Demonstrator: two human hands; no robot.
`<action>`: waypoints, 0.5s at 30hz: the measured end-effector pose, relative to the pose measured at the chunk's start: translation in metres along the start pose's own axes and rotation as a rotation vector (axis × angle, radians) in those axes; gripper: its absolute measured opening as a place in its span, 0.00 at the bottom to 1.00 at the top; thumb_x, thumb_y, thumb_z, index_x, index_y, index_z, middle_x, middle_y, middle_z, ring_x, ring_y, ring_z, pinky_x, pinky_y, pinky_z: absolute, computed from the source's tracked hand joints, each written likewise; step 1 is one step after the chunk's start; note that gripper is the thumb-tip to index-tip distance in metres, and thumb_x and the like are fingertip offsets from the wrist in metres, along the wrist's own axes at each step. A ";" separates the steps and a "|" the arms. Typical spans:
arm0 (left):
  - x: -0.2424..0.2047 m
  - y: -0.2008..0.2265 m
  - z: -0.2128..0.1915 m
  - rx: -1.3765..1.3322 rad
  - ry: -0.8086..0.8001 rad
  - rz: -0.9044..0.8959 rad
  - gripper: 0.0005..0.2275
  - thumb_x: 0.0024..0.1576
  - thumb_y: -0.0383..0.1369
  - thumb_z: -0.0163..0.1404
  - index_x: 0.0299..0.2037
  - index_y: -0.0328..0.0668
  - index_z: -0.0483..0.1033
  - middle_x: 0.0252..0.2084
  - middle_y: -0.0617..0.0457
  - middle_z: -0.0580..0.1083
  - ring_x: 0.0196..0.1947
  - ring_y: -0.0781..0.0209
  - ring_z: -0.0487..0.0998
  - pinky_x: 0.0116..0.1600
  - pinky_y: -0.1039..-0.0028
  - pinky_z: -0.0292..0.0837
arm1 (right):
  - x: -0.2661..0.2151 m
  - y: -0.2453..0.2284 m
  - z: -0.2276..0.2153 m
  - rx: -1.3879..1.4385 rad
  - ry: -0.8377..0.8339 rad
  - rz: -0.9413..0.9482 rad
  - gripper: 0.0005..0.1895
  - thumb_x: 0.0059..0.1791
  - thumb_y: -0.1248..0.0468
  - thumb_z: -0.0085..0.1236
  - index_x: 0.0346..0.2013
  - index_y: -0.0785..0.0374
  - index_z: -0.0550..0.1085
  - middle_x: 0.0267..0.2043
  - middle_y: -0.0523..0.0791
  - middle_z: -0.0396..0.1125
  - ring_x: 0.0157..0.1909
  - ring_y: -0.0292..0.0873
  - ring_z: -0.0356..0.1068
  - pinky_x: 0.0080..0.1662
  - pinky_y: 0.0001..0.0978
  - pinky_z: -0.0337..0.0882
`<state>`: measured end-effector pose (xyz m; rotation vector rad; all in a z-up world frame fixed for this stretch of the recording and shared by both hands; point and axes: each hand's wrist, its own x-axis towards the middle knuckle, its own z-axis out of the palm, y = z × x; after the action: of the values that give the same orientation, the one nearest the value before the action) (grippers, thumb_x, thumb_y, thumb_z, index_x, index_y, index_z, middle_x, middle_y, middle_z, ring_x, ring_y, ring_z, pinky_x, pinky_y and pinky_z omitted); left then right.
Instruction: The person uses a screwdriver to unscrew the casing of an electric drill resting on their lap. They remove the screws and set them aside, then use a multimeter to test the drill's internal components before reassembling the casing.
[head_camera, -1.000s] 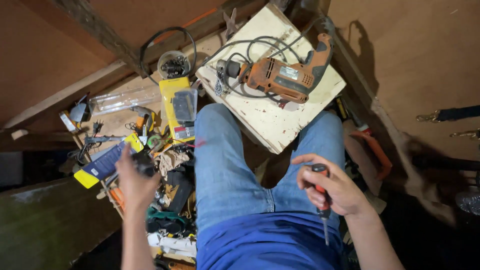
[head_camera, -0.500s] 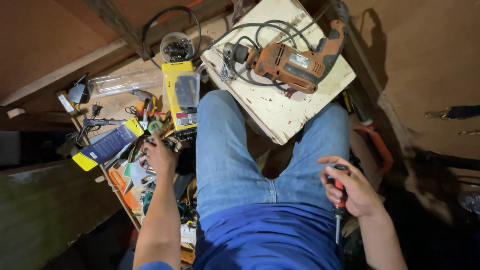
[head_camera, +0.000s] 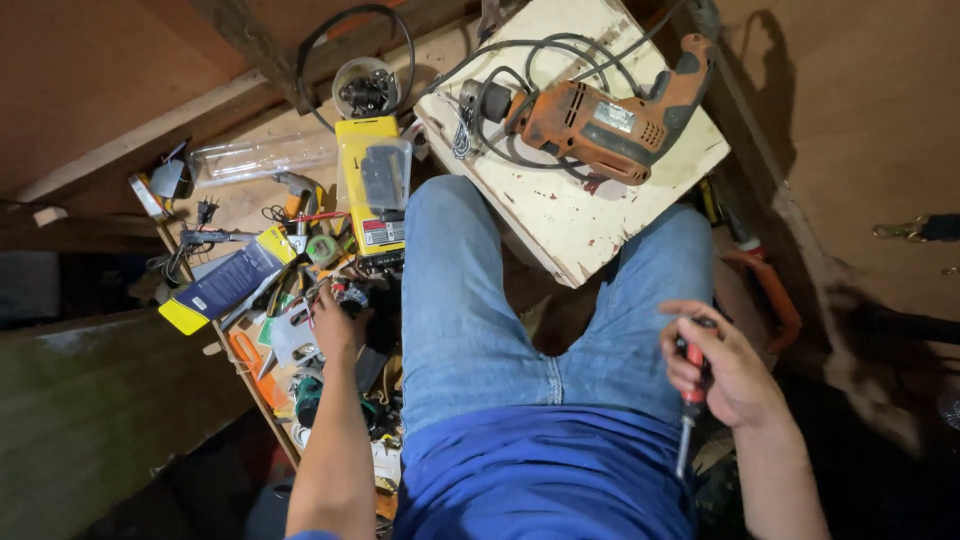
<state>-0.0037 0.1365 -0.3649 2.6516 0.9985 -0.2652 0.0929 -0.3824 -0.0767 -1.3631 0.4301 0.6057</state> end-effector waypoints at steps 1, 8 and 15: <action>0.008 -0.015 0.012 -0.145 0.048 -0.001 0.25 0.63 0.33 0.55 0.71 0.43 0.63 0.56 0.32 0.74 0.54 0.25 0.80 0.55 0.39 0.77 | 0.003 0.000 -0.002 0.047 0.004 -0.054 0.18 0.58 0.62 0.52 0.62 0.67 0.70 0.31 0.51 0.61 0.19 0.35 0.55 0.18 0.29 0.62; 0.004 0.076 -0.119 -0.577 0.530 0.274 0.15 0.59 0.17 0.62 0.56 0.33 0.81 0.41 0.39 0.80 0.41 0.37 0.85 0.45 0.61 0.82 | 0.021 -0.055 0.013 0.092 0.181 -0.359 0.15 0.57 0.67 0.49 0.59 0.61 0.70 0.50 0.51 0.66 0.47 0.48 0.73 0.45 0.40 0.76; -0.036 0.282 -0.166 -0.611 0.173 0.904 0.16 0.71 0.35 0.50 0.65 0.37 0.76 0.64 0.37 0.78 0.67 0.36 0.75 0.72 0.46 0.65 | 0.035 -0.140 0.045 -0.113 0.246 -0.715 0.15 0.64 0.69 0.50 0.66 0.66 0.63 0.55 0.59 0.72 0.51 0.54 0.79 0.47 0.45 0.87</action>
<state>0.1693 -0.0316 -0.1404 2.2682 -0.1557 0.4071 0.2054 -0.3456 0.0177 -1.5825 0.0799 -0.1302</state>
